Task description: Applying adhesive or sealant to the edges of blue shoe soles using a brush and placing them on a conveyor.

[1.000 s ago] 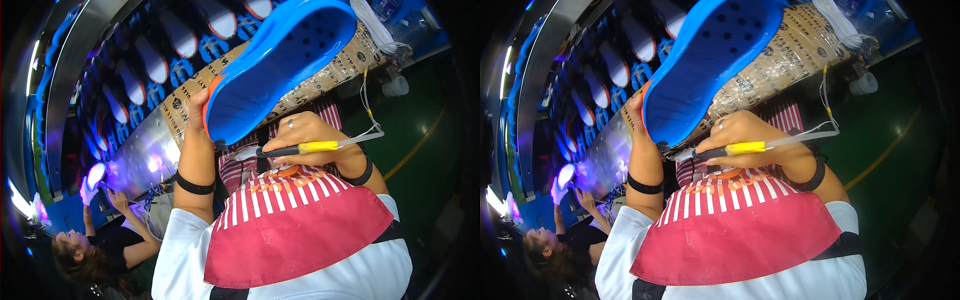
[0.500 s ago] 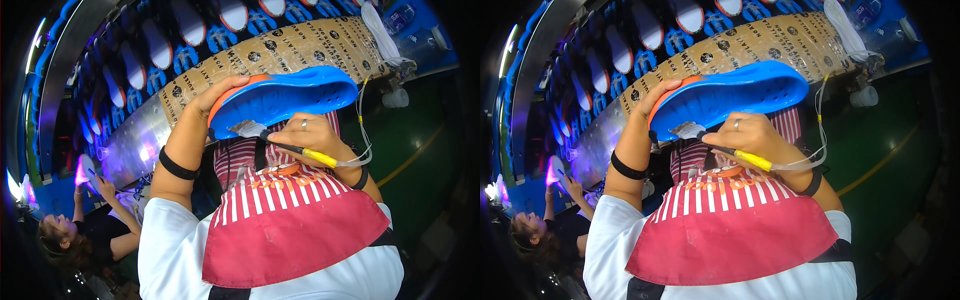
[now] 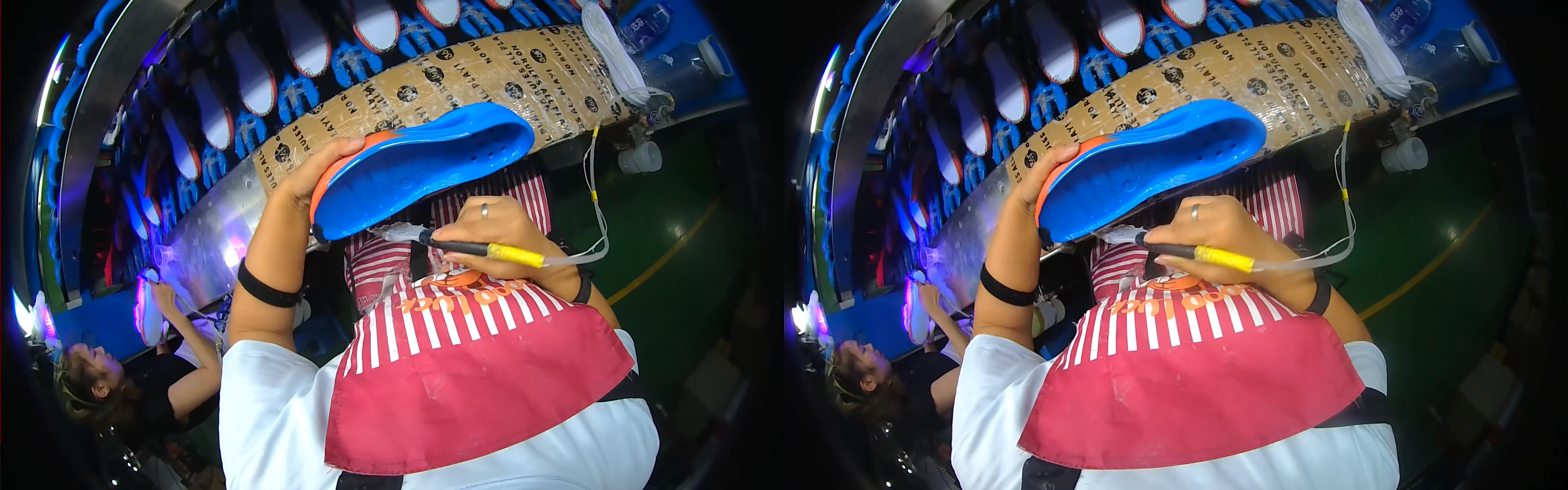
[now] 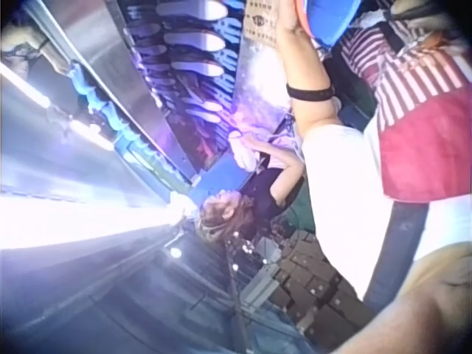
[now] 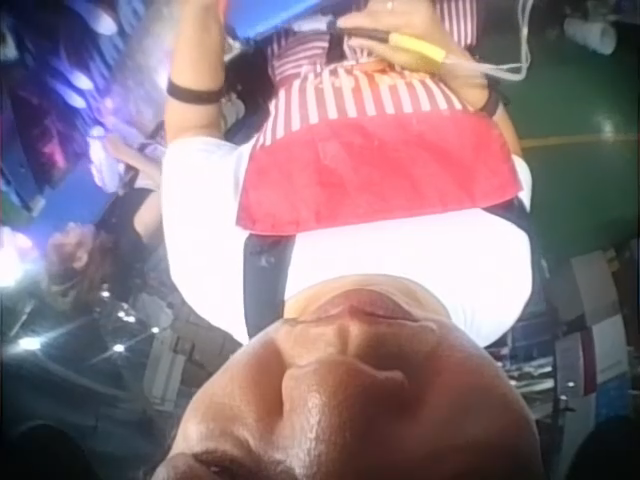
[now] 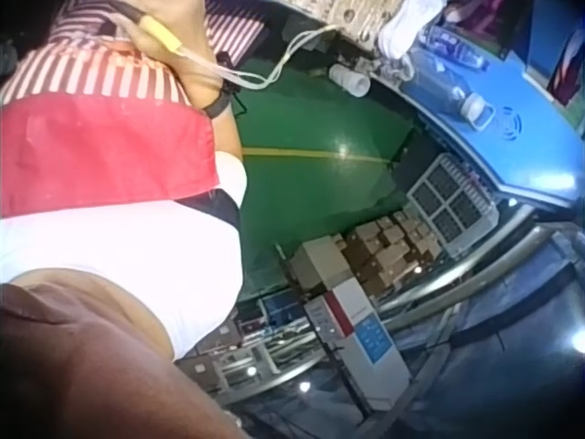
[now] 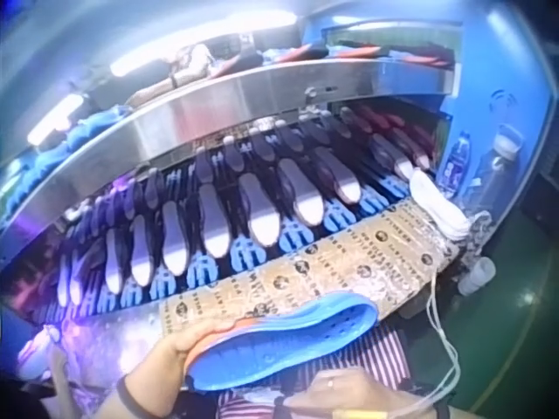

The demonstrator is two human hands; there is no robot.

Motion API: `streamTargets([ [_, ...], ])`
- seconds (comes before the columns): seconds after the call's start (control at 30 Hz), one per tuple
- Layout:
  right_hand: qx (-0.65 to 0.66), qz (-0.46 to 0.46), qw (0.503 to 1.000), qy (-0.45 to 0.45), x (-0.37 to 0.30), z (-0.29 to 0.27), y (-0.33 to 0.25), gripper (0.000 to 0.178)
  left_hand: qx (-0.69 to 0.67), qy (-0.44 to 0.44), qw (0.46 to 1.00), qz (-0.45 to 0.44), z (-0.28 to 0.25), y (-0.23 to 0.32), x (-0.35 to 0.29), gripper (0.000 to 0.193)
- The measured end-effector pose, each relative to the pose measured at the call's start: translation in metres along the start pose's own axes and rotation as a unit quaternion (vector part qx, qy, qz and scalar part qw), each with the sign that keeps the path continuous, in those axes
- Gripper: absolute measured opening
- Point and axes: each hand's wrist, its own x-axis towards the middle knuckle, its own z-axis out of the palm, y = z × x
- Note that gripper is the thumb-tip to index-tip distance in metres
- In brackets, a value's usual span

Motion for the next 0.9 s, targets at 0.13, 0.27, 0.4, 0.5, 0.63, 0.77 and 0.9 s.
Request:
streamTargets([
  [0.13, 0.071, 0.062, 0.994, 0.063, 0.011, -0.006, 0.002, 0.025, -0.075, 0.029, 0.995, 0.064, 0.034, -0.025, 0.001, 0.063],
  [0.27, 0.176, 0.265, 0.941, 0.120, 0.009, -0.007, 0.010, 0.019, -0.124, 0.002, 0.987, 0.105, 0.041, -0.047, 0.010, 0.066],
  [0.4, 0.178, 0.281, 0.933, 0.140, 0.004, -0.008, 0.017, 0.019, -0.148, -0.008, 0.983, 0.111, 0.046, -0.055, 0.015, 0.069],
  [0.5, 0.196, 0.283, 0.925, 0.158, 0.003, -0.007, 0.019, 0.018, -0.148, -0.001, 0.984, 0.100, 0.044, -0.059, 0.017, 0.069],
  [0.63, 0.197, 0.292, 0.921, 0.169, 0.002, -0.007, 0.020, 0.018, -0.153, 0.003, 0.984, 0.091, 0.045, -0.063, 0.018, 0.071],
  [0.77, 0.217, 0.314, 0.910, 0.161, 0.003, -0.008, 0.018, 0.017, -0.137, 0.001, 0.985, 0.107, 0.046, -0.064, 0.018, 0.072],
  [0.9, 0.182, 0.295, 0.926, 0.151, 0.001, -0.011, 0.017, 0.015, -0.165, -0.004, 0.982, 0.092, 0.044, -0.069, 0.018, 0.072],
])
